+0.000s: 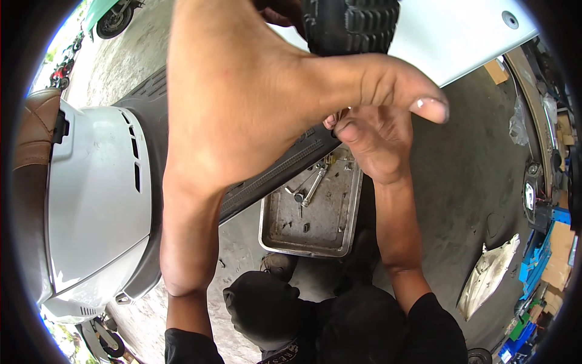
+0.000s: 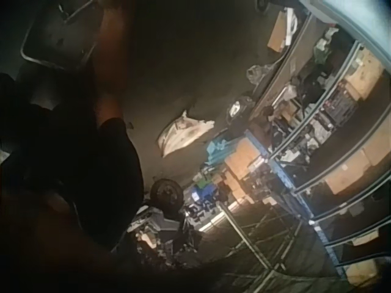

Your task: The person uses a screwdriver to remove screws from a white scooter body panel and then uses a hex key to detach a component from the front panel.

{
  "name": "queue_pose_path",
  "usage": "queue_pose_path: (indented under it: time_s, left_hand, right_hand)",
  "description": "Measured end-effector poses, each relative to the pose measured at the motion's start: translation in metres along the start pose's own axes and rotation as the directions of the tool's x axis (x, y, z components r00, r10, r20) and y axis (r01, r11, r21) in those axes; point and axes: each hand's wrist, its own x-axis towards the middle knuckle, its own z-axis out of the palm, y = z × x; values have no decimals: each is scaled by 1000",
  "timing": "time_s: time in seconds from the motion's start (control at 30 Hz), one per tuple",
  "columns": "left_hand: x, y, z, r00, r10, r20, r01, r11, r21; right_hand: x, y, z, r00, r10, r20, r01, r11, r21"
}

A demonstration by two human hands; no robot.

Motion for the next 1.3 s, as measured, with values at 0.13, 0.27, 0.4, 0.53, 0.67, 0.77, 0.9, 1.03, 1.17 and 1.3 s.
queue_pose_path:
  time_s: [0.13,0.27,0.4,0.53,0.67,0.77,0.9,1.03,1.17,1.3]
  left_hand:
    - [-1,0,0,1000,10,-2,-10,1000,4]
    - [-6,10,-10,1000,-8,-8,8,1000,0]
    - [-10,14,-17,1000,-20,-4,20,1000,-10]
    - [-11,11,-15,1000,-2,-16,1,1000,-18]
    - [-15,10,-16,999,3,-53,-5,999,-41]
    - [-31,10,-21,987,-21,-161,7,996,-88]
    - [-71,7,-20,888,-383,-253,385,922,-43]
    - [-111,-3,-4,671,-692,-266,735,575,358]
    - [-126,-8,1,830,-528,-182,523,623,581]
    - [-124,-11,0,831,-512,-217,535,630,563]
  right_hand:
    - [-6,6,1,997,-45,-56,36,987,-157]
    - [-12,12,0,993,-112,-25,108,986,-123]
    - [-14,16,-2,995,-96,-42,87,981,-171]
    - [-13,18,-3,990,-135,-46,125,978,-170]
    - [-13,16,-3,998,-30,-57,10,946,-324]
    - [-14,16,-4,995,-93,-42,71,927,-369]
    - [-12,20,-6,994,-106,10,105,950,-293]
    - [-11,24,-8,992,-121,-36,109,964,-243]
    - [-10,23,-9,993,-116,-27,104,955,-277]
    - [-7,20,-7,990,-139,-7,132,956,-262]
